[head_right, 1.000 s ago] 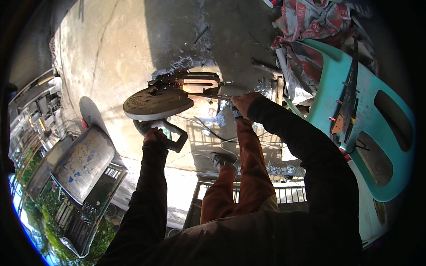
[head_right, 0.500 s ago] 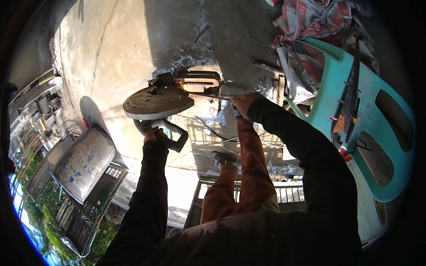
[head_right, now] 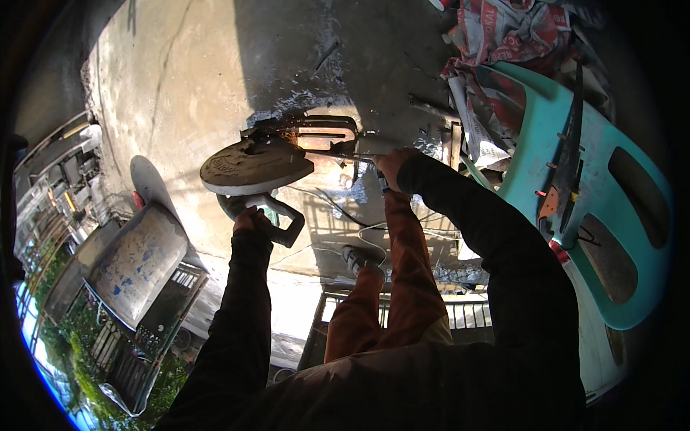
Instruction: The person uses a handheld angle grinder to cut a metal bar clamped on a small workbench. They position the bar, start the grinder, and cut through the metal, producing sparks. The person then repositions the bar and continues cutting.
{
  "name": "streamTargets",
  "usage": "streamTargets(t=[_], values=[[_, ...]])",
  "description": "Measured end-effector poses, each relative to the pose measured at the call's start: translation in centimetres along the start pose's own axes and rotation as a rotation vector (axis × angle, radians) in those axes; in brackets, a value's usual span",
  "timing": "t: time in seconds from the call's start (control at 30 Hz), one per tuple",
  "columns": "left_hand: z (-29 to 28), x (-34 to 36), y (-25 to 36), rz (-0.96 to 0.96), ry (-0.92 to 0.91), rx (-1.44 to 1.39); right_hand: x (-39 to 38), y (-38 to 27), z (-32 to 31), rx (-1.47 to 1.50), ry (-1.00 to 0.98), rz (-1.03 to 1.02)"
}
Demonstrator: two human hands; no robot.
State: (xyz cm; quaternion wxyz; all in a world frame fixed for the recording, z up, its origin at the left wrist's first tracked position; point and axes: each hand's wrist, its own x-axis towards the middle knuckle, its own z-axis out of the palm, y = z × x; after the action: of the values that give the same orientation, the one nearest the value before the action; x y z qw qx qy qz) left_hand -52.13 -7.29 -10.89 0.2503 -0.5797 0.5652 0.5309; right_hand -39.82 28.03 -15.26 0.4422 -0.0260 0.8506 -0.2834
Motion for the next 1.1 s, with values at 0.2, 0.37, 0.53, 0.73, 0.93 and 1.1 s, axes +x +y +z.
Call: streamTargets(t=[0.2, 0.37, 0.53, 0.73, 0.93, 1.1], values=[[-0.1, 0.1, 0.0, 0.009, 0.005, -0.014, 0.6, 1.1, 0.1, 0.049, 0.043, -0.020], [-0.1, 0.1, 0.0, 0.034, 0.018, -0.010, 0.7, 0.6, -1.4, 0.003, 0.018, 0.032], [0.0, 0.3, -0.1, 0.018, 0.048, -0.010, 0.5, 0.4, -3.0, -0.023, 0.024, 0.045], [-0.2, -0.1, 0.1, 0.013, -0.005, 0.008, 1.8, 1.3, -2.8, 0.103, 0.022, 0.039], [0.0, -0.5, -0.1, 0.015, -0.011, -0.069, 1.1, 4.0, 1.2, 0.343, 0.119, 0.069], [0.0, -0.7, 0.0, 0.017, -0.038, -0.101, -0.7, 5.8, 4.4, 0.635, 0.219, 0.086]])
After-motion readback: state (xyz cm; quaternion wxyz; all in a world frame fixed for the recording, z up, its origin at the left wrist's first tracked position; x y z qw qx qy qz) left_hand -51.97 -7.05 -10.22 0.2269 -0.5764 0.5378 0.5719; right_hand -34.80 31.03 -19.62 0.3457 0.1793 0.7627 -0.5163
